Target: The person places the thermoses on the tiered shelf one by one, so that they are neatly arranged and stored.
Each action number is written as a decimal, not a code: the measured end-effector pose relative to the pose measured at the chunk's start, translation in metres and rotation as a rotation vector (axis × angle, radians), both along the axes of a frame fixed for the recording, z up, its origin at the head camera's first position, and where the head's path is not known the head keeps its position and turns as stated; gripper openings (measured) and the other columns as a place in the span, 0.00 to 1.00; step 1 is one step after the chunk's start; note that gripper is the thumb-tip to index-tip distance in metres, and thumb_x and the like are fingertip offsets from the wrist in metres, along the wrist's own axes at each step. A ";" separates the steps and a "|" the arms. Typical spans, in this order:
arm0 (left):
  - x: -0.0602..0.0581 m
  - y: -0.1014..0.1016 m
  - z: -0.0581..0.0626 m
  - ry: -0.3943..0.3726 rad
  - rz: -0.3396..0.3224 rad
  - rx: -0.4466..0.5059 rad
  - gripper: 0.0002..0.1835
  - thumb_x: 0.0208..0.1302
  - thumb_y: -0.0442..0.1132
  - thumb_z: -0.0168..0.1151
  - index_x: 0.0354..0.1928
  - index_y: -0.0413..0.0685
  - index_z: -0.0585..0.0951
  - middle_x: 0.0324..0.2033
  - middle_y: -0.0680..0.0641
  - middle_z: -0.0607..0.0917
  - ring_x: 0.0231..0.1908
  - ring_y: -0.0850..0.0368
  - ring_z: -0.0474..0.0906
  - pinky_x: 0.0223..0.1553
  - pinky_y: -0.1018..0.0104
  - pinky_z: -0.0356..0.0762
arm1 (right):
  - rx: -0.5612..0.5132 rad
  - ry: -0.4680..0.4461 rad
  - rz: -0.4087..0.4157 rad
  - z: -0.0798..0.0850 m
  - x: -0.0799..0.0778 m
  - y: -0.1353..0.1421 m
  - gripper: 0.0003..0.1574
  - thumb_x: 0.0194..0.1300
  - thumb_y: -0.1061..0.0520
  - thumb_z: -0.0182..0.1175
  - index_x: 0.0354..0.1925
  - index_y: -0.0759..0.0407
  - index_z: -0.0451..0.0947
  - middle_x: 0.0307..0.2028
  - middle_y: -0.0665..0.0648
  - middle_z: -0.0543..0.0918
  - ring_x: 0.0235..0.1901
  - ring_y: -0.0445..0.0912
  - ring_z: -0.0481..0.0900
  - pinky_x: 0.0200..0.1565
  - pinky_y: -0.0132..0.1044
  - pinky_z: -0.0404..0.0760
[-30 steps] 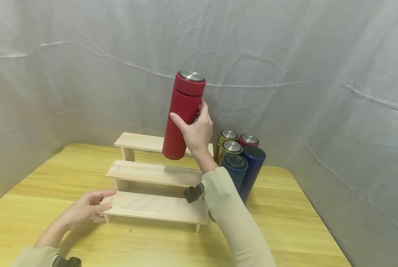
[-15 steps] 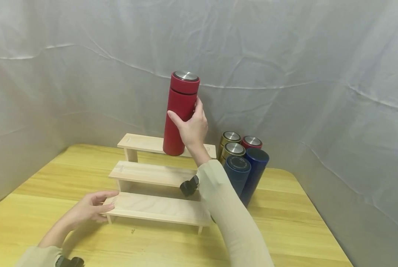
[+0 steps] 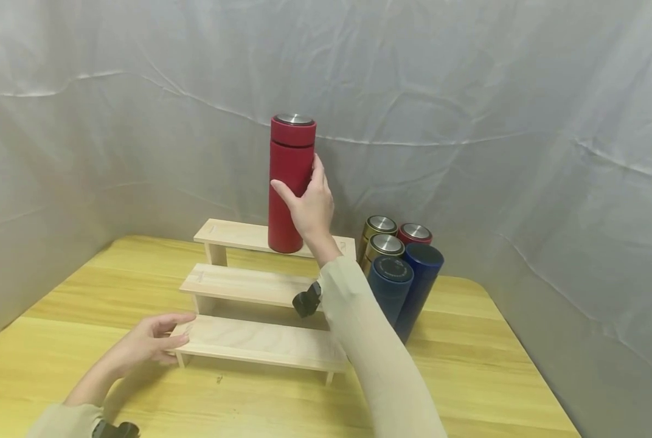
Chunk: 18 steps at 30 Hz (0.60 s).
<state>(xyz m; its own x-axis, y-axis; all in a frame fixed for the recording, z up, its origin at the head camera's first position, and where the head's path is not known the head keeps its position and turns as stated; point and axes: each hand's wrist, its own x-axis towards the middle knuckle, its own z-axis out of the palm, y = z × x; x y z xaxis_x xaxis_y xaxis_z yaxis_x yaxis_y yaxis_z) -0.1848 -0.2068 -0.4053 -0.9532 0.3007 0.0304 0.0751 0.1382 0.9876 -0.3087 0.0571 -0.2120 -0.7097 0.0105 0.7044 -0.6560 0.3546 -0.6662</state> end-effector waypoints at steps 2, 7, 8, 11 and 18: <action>0.000 0.001 0.000 0.003 -0.007 0.007 0.31 0.58 0.35 0.59 0.59 0.25 0.60 0.50 0.24 0.64 0.34 0.52 0.75 0.34 0.55 0.80 | -0.001 -0.002 0.013 -0.001 -0.001 0.000 0.47 0.52 0.51 0.66 0.64 0.60 0.55 0.49 0.57 0.74 0.45 0.45 0.73 0.45 0.35 0.76; 0.001 0.001 0.000 0.001 -0.003 -0.001 0.31 0.58 0.35 0.60 0.59 0.25 0.60 0.48 0.26 0.66 0.33 0.52 0.75 0.33 0.55 0.80 | -0.019 -0.021 0.024 -0.005 -0.002 0.000 0.47 0.51 0.52 0.67 0.63 0.61 0.55 0.51 0.57 0.72 0.47 0.46 0.72 0.47 0.35 0.75; 0.001 0.000 0.000 -0.001 0.001 -0.007 0.31 0.58 0.35 0.60 0.59 0.25 0.61 0.47 0.28 0.67 0.33 0.52 0.74 0.33 0.55 0.80 | -0.014 -0.033 0.023 -0.006 -0.002 0.001 0.46 0.51 0.51 0.67 0.63 0.61 0.56 0.50 0.57 0.73 0.46 0.46 0.72 0.47 0.35 0.75; 0.002 -0.002 0.000 -0.003 0.005 -0.016 0.31 0.58 0.35 0.60 0.59 0.25 0.61 0.46 0.29 0.68 0.33 0.52 0.73 0.33 0.55 0.80 | 0.030 -0.078 -0.010 -0.009 0.001 0.001 0.45 0.51 0.48 0.67 0.62 0.60 0.59 0.48 0.56 0.74 0.45 0.48 0.73 0.44 0.37 0.77; 0.003 -0.002 0.000 0.004 0.006 -0.010 0.31 0.58 0.35 0.60 0.58 0.25 0.61 0.48 0.27 0.66 0.35 0.52 0.74 0.33 0.55 0.80 | 0.217 -0.264 -0.108 -0.016 0.010 0.005 0.49 0.51 0.32 0.58 0.64 0.53 0.56 0.44 0.53 0.76 0.40 0.44 0.74 0.41 0.40 0.76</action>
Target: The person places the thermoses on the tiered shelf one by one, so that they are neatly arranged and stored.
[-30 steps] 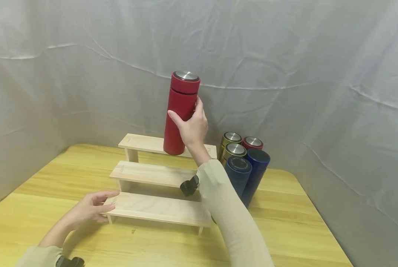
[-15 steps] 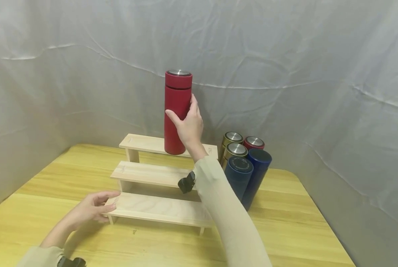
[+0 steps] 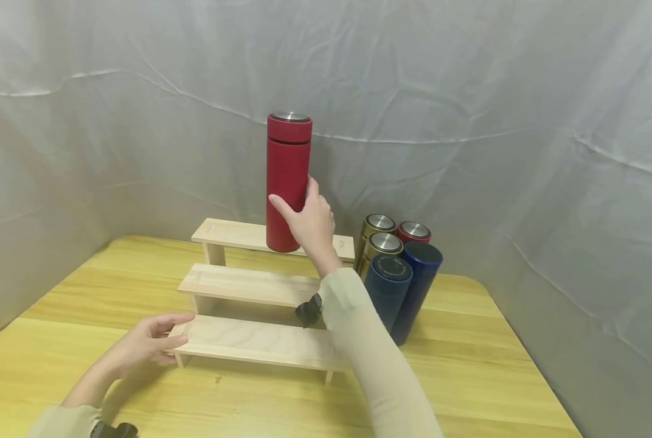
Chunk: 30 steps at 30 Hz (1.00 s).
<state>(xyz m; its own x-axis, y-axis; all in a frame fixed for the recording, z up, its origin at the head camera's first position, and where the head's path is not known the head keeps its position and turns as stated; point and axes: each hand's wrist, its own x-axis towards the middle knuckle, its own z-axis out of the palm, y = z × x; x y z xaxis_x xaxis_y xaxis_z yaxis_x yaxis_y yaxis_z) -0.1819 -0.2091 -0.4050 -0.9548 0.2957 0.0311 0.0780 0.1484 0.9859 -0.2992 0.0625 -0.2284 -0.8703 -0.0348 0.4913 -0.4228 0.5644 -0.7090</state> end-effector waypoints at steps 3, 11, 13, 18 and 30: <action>0.000 0.000 0.000 -0.005 0.003 -0.002 0.31 0.58 0.35 0.60 0.59 0.25 0.61 0.48 0.28 0.67 0.34 0.51 0.74 0.32 0.55 0.80 | 0.035 -0.071 -0.007 -0.005 0.002 0.001 0.50 0.50 0.28 0.54 0.64 0.49 0.54 0.45 0.51 0.76 0.42 0.43 0.74 0.42 0.40 0.76; 0.000 -0.002 0.001 -0.003 0.012 -0.012 0.31 0.57 0.35 0.60 0.59 0.26 0.61 0.45 0.31 0.68 0.32 0.52 0.73 0.32 0.56 0.80 | -0.027 -0.102 0.041 -0.009 0.001 -0.002 0.48 0.52 0.34 0.59 0.64 0.52 0.55 0.46 0.53 0.76 0.42 0.45 0.75 0.41 0.40 0.78; 0.000 -0.002 0.001 -0.004 0.012 -0.011 0.31 0.57 0.35 0.60 0.59 0.25 0.61 0.44 0.31 0.68 0.32 0.51 0.73 0.32 0.56 0.80 | -0.044 -0.111 0.061 -0.011 0.001 -0.004 0.46 0.53 0.38 0.61 0.63 0.55 0.57 0.46 0.55 0.76 0.40 0.46 0.75 0.39 0.40 0.79; 0.001 -0.001 0.000 -0.007 0.012 -0.004 0.31 0.57 0.36 0.60 0.59 0.26 0.61 0.45 0.31 0.69 0.33 0.51 0.74 0.33 0.55 0.80 | -0.117 -0.122 0.113 -0.022 -0.001 -0.010 0.41 0.54 0.45 0.63 0.61 0.56 0.60 0.46 0.57 0.76 0.40 0.47 0.75 0.32 0.38 0.82; 0.001 0.000 0.001 0.000 0.011 0.012 0.31 0.58 0.34 0.59 0.59 0.25 0.60 0.49 0.26 0.65 0.33 0.51 0.75 0.32 0.56 0.80 | -0.322 -0.158 0.212 -0.043 -0.011 -0.029 0.30 0.56 0.58 0.63 0.56 0.61 0.67 0.44 0.62 0.76 0.41 0.50 0.77 0.33 0.40 0.82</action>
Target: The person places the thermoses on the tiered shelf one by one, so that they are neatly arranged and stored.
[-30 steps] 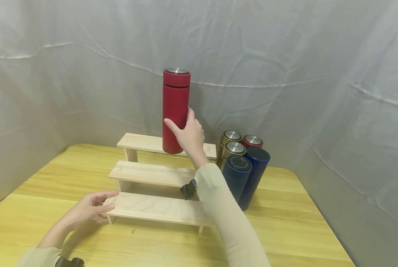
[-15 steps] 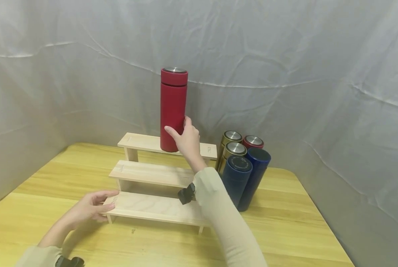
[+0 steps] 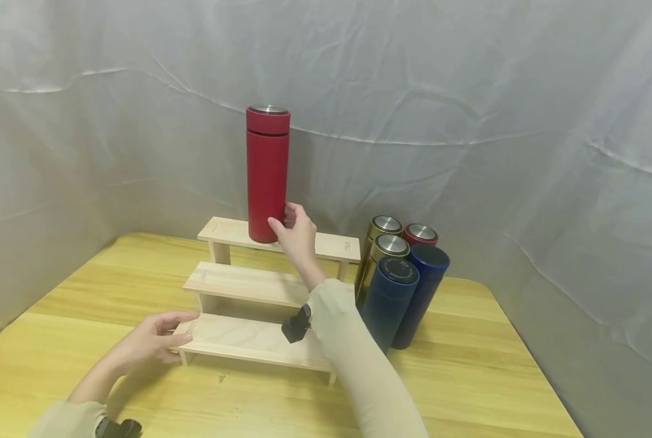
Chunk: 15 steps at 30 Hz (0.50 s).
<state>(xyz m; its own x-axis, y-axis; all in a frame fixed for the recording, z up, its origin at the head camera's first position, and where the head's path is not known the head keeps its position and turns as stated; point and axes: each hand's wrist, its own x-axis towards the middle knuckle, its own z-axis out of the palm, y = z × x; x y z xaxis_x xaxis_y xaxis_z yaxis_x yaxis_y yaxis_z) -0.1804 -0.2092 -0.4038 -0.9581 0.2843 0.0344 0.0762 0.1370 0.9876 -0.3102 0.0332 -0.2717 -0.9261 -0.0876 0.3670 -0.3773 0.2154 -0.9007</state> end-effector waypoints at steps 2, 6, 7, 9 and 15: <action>0.000 0.000 0.000 0.000 -0.005 0.003 0.31 0.58 0.33 0.59 0.59 0.25 0.60 0.47 0.27 0.67 0.33 0.51 0.75 0.32 0.55 0.80 | -0.020 -0.001 0.022 -0.003 -0.001 -0.003 0.28 0.57 0.60 0.62 0.55 0.62 0.67 0.45 0.62 0.76 0.42 0.51 0.78 0.34 0.40 0.82; 0.000 0.000 0.000 -0.004 -0.007 0.013 0.30 0.58 0.33 0.59 0.59 0.25 0.60 0.51 0.23 0.63 0.33 0.51 0.75 0.32 0.55 0.80 | -0.045 0.012 0.105 -0.008 -0.001 -0.009 0.28 0.57 0.63 0.60 0.56 0.65 0.65 0.47 0.64 0.75 0.44 0.52 0.77 0.38 0.40 0.81; 0.000 0.000 0.000 -0.004 -0.007 0.013 0.30 0.58 0.33 0.59 0.59 0.25 0.60 0.52 0.22 0.62 0.33 0.51 0.75 0.32 0.55 0.80 | -0.044 0.020 0.128 -0.009 -0.001 -0.010 0.29 0.57 0.63 0.60 0.56 0.65 0.64 0.47 0.64 0.75 0.45 0.52 0.76 0.40 0.39 0.80; 0.000 0.001 0.000 -0.003 -0.006 0.013 0.30 0.58 0.33 0.59 0.59 0.25 0.60 0.52 0.22 0.61 0.33 0.51 0.75 0.32 0.55 0.80 | -0.033 0.047 0.173 -0.011 -0.001 -0.013 0.30 0.58 0.65 0.59 0.57 0.67 0.63 0.49 0.65 0.73 0.47 0.52 0.74 0.45 0.39 0.78; 0.000 0.001 0.002 -0.005 -0.007 0.008 0.31 0.58 0.33 0.59 0.59 0.24 0.60 0.45 0.30 0.71 0.33 0.51 0.76 0.32 0.54 0.80 | 0.000 0.095 0.233 -0.013 0.002 -0.020 0.31 0.58 0.67 0.58 0.58 0.70 0.60 0.50 0.66 0.71 0.51 0.53 0.70 0.53 0.39 0.71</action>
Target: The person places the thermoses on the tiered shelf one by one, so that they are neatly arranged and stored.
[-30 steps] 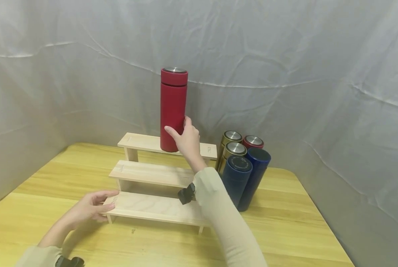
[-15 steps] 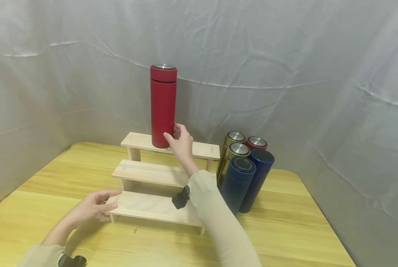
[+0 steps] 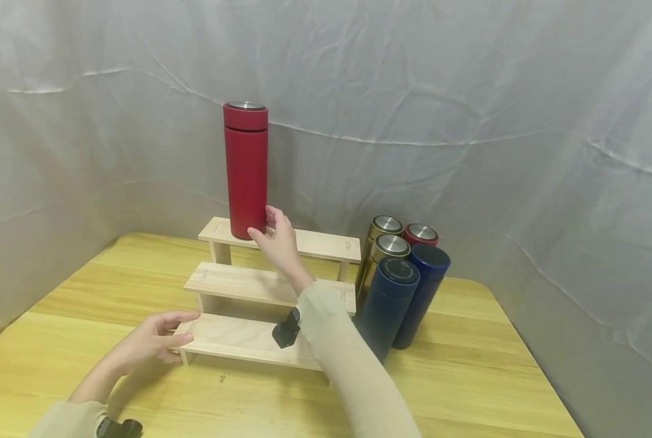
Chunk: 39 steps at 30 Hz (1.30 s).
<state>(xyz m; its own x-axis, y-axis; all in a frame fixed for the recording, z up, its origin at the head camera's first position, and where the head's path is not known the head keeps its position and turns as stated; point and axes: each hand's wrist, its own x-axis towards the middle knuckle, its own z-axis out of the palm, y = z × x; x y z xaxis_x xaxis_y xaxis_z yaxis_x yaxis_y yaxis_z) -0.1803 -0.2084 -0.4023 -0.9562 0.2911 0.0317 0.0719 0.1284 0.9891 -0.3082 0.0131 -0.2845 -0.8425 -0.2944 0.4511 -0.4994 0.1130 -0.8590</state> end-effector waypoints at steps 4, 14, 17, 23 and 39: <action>0.000 0.000 0.000 -0.001 -0.002 0.001 0.31 0.58 0.33 0.59 0.59 0.24 0.60 0.45 0.31 0.70 0.33 0.51 0.75 0.33 0.54 0.80 | 0.004 -0.012 -0.020 0.002 0.002 0.001 0.31 0.58 0.66 0.58 0.58 0.70 0.61 0.49 0.66 0.72 0.50 0.53 0.70 0.52 0.38 0.72; -0.001 -0.001 -0.001 -0.006 0.008 -0.004 0.31 0.58 0.33 0.59 0.59 0.25 0.59 0.43 0.33 0.70 0.34 0.51 0.75 0.33 0.55 0.80 | 0.054 0.035 -0.045 0.010 0.009 0.006 0.28 0.59 0.62 0.58 0.56 0.67 0.64 0.48 0.64 0.73 0.50 0.54 0.70 0.47 0.39 0.76; -0.001 0.000 -0.001 -0.003 0.007 -0.007 0.31 0.58 0.33 0.59 0.59 0.25 0.60 0.43 0.33 0.71 0.33 0.51 0.75 0.33 0.55 0.80 | 0.067 0.054 -0.035 0.014 0.014 0.008 0.26 0.60 0.62 0.57 0.55 0.67 0.65 0.48 0.65 0.73 0.50 0.55 0.70 0.47 0.40 0.76; 0.000 -0.002 -0.001 -0.003 0.007 -0.026 0.31 0.58 0.34 0.60 0.59 0.25 0.60 0.42 0.34 0.70 0.32 0.52 0.74 0.32 0.56 0.80 | 0.061 0.074 -0.027 0.018 0.024 0.015 0.23 0.59 0.62 0.57 0.53 0.67 0.68 0.48 0.65 0.74 0.50 0.54 0.70 0.45 0.41 0.76; -0.002 -0.002 -0.003 0.002 0.006 -0.031 0.31 0.58 0.35 0.60 0.59 0.26 0.60 0.49 0.27 0.65 0.33 0.53 0.73 0.32 0.56 0.80 | 0.019 0.112 0.019 0.016 0.048 0.034 0.17 0.62 0.64 0.54 0.49 0.69 0.70 0.47 0.62 0.75 0.48 0.52 0.71 0.44 0.36 0.76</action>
